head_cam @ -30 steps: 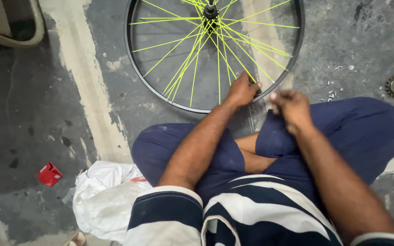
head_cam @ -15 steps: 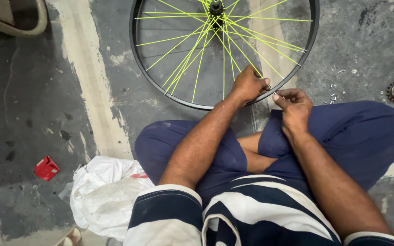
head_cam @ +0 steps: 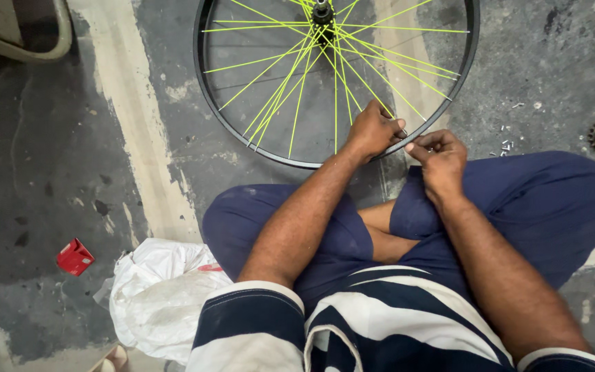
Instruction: The person sits on the floor and laces a bicycle wheel by inserting neon yellow spokes from the hub into the rim. They secure each spoke with a nipple and rotate the wheel to continue the process around the circumference.
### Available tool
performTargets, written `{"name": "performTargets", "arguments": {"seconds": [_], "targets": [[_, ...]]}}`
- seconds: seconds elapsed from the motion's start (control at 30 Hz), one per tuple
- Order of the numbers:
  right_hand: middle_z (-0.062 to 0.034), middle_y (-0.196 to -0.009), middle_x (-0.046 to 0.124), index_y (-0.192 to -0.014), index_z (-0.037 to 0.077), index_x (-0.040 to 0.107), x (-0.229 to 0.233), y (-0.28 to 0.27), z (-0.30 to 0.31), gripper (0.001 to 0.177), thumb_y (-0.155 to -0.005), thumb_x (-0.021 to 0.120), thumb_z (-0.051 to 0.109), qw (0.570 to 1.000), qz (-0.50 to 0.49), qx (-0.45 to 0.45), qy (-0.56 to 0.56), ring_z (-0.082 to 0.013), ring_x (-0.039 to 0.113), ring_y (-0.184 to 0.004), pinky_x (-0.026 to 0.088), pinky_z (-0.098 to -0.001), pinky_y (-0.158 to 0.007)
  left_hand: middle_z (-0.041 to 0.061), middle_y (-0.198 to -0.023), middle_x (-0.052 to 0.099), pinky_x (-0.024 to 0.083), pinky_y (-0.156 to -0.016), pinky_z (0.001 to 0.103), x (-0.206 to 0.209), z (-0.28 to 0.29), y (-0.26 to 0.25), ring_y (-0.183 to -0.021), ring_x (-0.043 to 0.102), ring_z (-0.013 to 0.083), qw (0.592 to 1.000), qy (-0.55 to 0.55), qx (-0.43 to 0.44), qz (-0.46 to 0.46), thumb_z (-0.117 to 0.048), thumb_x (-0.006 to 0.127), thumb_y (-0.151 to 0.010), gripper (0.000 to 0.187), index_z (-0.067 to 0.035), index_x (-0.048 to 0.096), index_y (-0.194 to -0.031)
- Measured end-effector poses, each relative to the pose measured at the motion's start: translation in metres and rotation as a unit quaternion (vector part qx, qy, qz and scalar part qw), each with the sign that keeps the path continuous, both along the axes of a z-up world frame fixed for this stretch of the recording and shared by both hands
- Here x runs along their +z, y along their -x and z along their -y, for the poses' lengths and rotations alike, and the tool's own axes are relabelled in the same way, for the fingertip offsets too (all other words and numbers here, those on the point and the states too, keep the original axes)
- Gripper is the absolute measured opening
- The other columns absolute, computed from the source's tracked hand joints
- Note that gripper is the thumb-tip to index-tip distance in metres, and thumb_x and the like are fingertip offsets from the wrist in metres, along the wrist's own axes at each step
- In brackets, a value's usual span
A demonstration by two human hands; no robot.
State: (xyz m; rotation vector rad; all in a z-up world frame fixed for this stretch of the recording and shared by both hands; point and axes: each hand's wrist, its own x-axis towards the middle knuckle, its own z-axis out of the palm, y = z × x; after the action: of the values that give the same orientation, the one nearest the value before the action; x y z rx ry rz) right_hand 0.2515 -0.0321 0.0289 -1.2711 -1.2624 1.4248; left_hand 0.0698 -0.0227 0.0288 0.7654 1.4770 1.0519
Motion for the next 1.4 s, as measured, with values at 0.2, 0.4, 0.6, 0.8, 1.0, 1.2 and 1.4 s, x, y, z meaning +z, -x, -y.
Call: {"name": "performTargets", "arguments": {"seconds": [0.2, 0.4, 0.6, 0.8, 1.0, 1.2, 1.4], "targets": [[-0.0028, -0.085, 0.068, -0.089, 0.005, 0.063, 0.003, 0.003, 0.002, 0.025, -0.082, 0.085, -0.007, 0.998, 0.05, -0.024, -0.007, -0.008, 0.06, -0.073, 0.048, -0.0222, -0.067, 0.018, -0.08, 0.076, 0.062, -0.057, 0.034, 0.005, 0.001, -0.001, -0.069, 0.077, 0.0225, 1.0, 0.004, -0.005, -0.012, -0.011, 0.075, -0.086, 0.037, 0.007, 0.05, -0.107], [-0.0026, -0.086, 0.067, -0.09, 0.005, 0.063, 0.0, 0.003, 0.002, 0.026, -0.082, 0.086, -0.005, 0.998, 0.059, -0.026, -0.025, -0.0072, 0.057, -0.073, 0.046, -0.0222, -0.066, 0.017, -0.079, 0.074, 0.062, -0.056, 0.034, 0.0, 0.0, -0.003, -0.068, 0.077, 0.023, 1.0, 0.002, 0.001, 0.003, -0.01, 0.074, -0.087, 0.035, 0.007, 0.05, -0.107], [-0.0051, -0.09, 0.064, -0.094, 0.002, 0.063, -0.018, -0.001, -0.001, 0.025, -0.086, 0.084, -0.009, 0.998, -0.032, -0.018, 0.042, -0.0102, 0.058, -0.078, 0.049, -0.023, -0.07, 0.019, -0.081, 0.076, 0.062, -0.058, 0.035, 0.002, 0.001, 0.001, -0.069, 0.076, 0.0235, 1.0, -0.005, -0.005, -0.022, -0.012, 0.076, -0.086, 0.036, 0.007, 0.052, -0.106], [-0.0051, -0.091, 0.069, -0.101, 0.0, 0.069, -0.024, -0.003, -0.004, 0.023, -0.082, 0.076, -0.012, 0.988, -0.101, -0.023, 0.113, -0.0131, 0.066, -0.079, 0.056, -0.0241, -0.073, 0.019, -0.098, 0.074, 0.055, -0.077, 0.052, 0.04, 0.002, 0.009, -0.092, 0.07, 0.0396, 0.924, -0.021, -0.121, -0.363, -0.036, 0.079, -0.083, 0.045, -0.005, 0.064, -0.111], [-0.0072, -0.095, 0.071, -0.102, -0.003, 0.069, -0.031, -0.004, -0.006, 0.022, -0.082, 0.078, -0.009, 0.996, 0.014, -0.028, 0.089, -0.0129, 0.068, -0.083, 0.057, -0.0248, -0.074, 0.009, -0.102, 0.073, 0.042, -0.091, 0.05, 0.054, -0.033, 0.027, -0.102, 0.067, 0.0327, 0.782, -0.18, -0.375, -0.464, -0.039, 0.078, -0.075, 0.036, -0.018, 0.069, -0.103], [-0.0076, -0.091, 0.071, -0.103, -0.003, 0.071, -0.027, -0.001, 0.0, 0.018, -0.087, 0.078, -0.005, 0.997, 0.045, 0.0, 0.057, -0.0137, 0.064, -0.079, 0.052, -0.0255, -0.071, -0.002, -0.094, 0.077, 0.032, -0.093, 0.047, 0.022, -0.032, 0.029, -0.096, 0.072, 0.0199, 0.845, -0.171, -0.406, -0.302, -0.03, 0.074, -0.078, 0.029, -0.022, 0.064, -0.104], [-0.0051, -0.092, 0.071, -0.101, -0.002, 0.07, -0.028, -0.002, -0.001, 0.018, -0.085, 0.077, -0.004, 0.998, 0.02, 0.016, 0.057, -0.0114, 0.065, -0.081, 0.052, -0.024, -0.073, -0.002, -0.093, 0.076, 0.028, -0.094, 0.049, 0.022, -0.036, 0.026, -0.096, 0.071, 0.0207, 0.833, -0.154, -0.419, -0.326, -0.03, 0.068, -0.086, 0.026, -0.022, 0.063, -0.11]]}}
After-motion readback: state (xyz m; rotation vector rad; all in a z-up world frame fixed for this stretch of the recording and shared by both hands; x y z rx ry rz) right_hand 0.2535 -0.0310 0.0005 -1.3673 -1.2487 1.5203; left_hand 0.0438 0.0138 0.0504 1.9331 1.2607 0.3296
